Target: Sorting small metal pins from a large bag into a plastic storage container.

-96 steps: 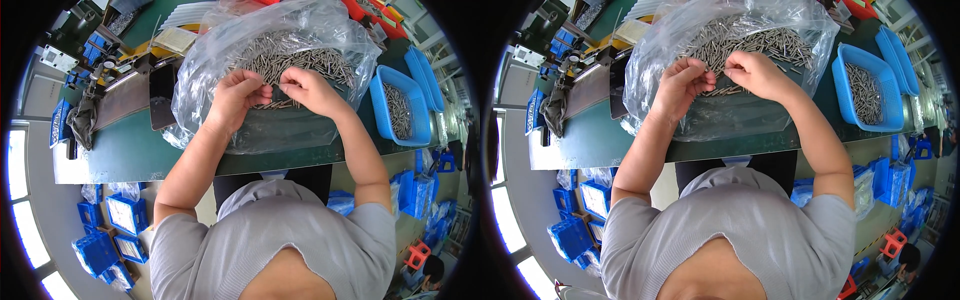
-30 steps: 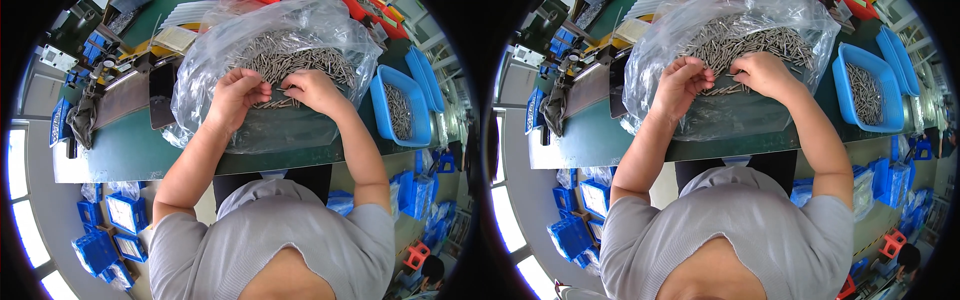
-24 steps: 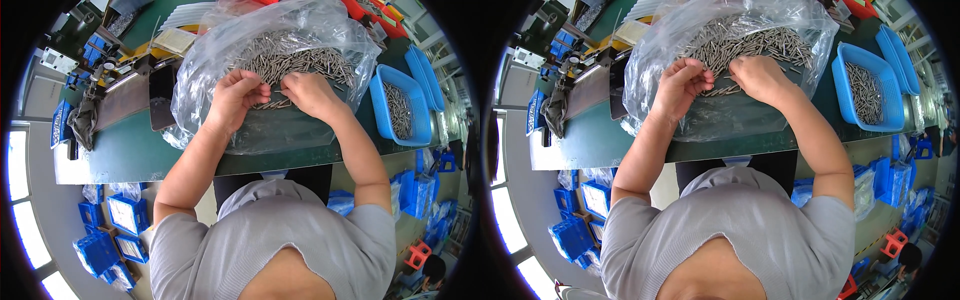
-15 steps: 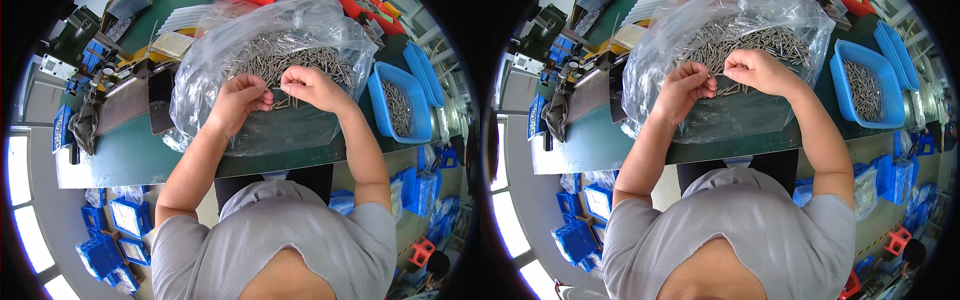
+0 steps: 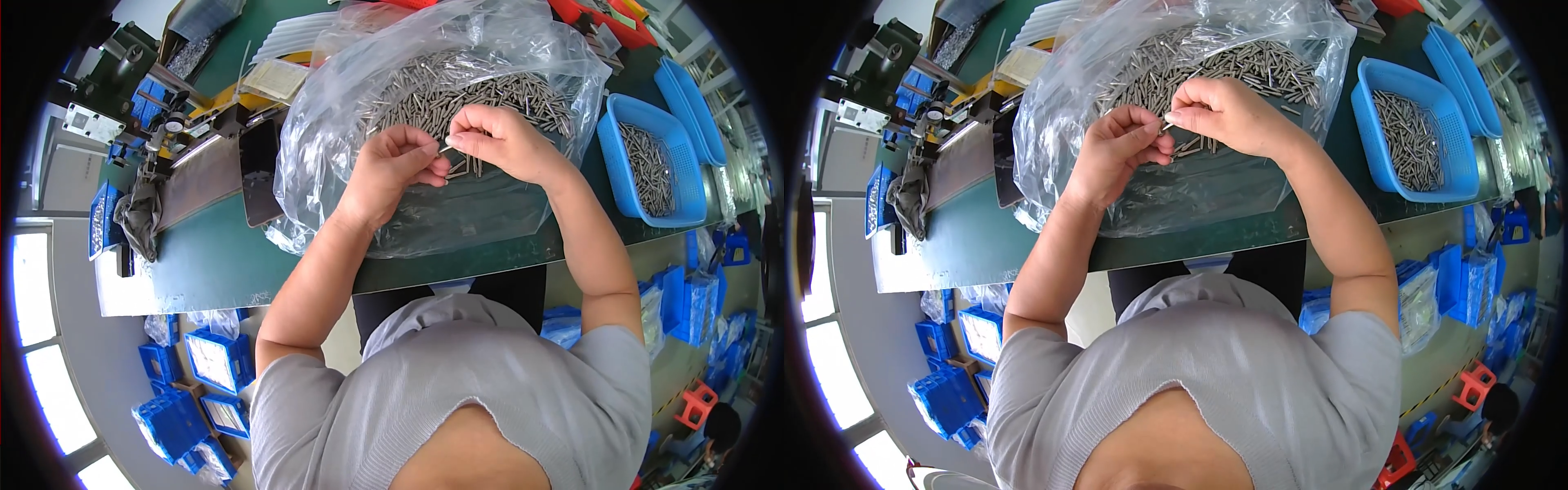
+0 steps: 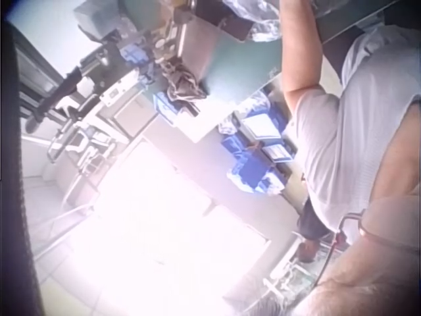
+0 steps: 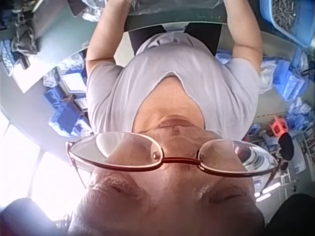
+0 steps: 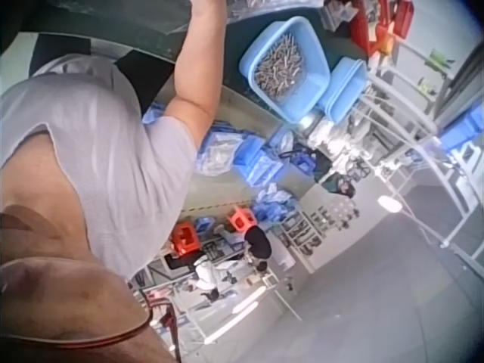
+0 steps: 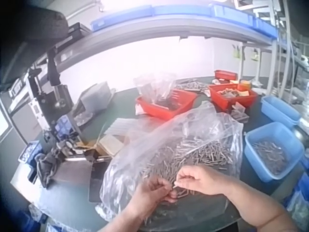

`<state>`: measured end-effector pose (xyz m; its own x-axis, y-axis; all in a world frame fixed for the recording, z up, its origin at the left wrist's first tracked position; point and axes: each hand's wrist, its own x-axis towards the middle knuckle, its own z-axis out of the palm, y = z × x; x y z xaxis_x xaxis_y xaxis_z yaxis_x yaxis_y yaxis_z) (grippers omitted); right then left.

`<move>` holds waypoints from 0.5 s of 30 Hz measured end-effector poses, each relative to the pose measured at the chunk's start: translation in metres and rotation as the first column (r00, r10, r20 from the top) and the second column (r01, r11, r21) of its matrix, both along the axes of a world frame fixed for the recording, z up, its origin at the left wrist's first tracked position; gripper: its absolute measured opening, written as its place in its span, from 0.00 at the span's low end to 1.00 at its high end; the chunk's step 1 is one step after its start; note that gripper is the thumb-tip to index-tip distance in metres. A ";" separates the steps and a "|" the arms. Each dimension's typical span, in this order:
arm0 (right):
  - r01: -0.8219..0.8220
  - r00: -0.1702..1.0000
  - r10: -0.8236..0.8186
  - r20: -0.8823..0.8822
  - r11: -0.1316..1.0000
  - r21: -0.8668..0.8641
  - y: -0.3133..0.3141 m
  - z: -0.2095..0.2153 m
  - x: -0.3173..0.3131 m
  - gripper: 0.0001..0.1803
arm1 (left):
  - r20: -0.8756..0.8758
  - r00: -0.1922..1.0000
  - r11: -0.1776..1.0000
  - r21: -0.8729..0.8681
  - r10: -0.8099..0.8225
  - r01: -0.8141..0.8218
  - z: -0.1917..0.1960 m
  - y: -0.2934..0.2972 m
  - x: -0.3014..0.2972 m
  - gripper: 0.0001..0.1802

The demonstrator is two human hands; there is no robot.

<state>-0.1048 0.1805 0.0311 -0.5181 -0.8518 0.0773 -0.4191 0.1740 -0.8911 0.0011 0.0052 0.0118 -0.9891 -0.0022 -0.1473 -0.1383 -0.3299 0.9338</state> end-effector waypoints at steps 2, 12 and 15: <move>-0.004 0.991 0.018 0.135 0.994 -0.109 -0.005 -0.003 0.004 0.07 | -0.033 0.999 0.990 0.143 -0.010 0.015 -0.001 0.001 -0.001 0.06; 0.206 0.971 -0.222 -0.085 0.964 -0.169 0.001 -0.003 0.002 0.09 | -0.002 0.999 0.972 0.233 0.042 -0.040 -0.001 0.006 -0.005 0.05; 0.422 0.836 -0.505 -0.215 0.842 -0.337 0.021 0.022 -0.008 0.13 | -0.024 0.994 0.971 0.217 0.104 -0.096 -0.002 -0.002 0.003 0.04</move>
<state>-0.1133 0.2013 0.0534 -0.7652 -0.4407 0.4693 -0.5897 0.1875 -0.7855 0.0045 0.0031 0.0096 -0.9900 -0.0733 -0.1201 -0.0628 -0.5342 0.8431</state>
